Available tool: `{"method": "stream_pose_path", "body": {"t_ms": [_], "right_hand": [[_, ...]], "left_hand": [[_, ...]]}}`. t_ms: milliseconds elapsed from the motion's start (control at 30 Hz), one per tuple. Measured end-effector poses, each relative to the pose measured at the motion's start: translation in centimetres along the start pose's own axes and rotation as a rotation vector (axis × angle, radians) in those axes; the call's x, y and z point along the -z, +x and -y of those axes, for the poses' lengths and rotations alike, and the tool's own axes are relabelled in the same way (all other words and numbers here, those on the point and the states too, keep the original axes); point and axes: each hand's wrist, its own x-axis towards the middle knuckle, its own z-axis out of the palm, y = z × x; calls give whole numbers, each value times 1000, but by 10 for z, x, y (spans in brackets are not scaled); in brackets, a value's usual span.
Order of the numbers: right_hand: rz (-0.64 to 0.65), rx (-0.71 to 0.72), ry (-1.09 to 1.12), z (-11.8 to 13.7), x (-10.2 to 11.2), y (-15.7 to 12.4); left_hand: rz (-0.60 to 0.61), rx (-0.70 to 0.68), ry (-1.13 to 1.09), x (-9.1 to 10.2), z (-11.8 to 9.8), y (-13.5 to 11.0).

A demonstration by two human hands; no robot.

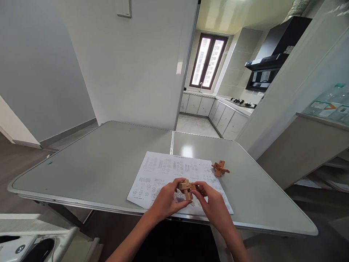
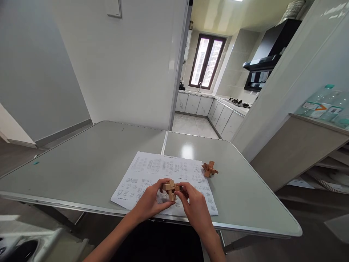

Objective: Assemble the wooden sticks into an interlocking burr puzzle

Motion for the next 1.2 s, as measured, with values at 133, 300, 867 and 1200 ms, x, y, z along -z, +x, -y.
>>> {"method": "stream_pose_path", "body": {"t_ms": [133, 300, 867, 1200], "right_hand": [[-14, 57, -70, 0, 2, -4], [-39, 207, -173, 6, 2, -7], [-64, 260, -123, -2, 4, -7], [-78, 120, 148, -4, -1, -8]], "left_hand": [[2, 1, 5, 1, -3, 1], [9, -4, -32, 2, -4, 1], [-4, -56, -42, -1, -3, 1], [-16, -55, -133, 3, -6, 3]]}}
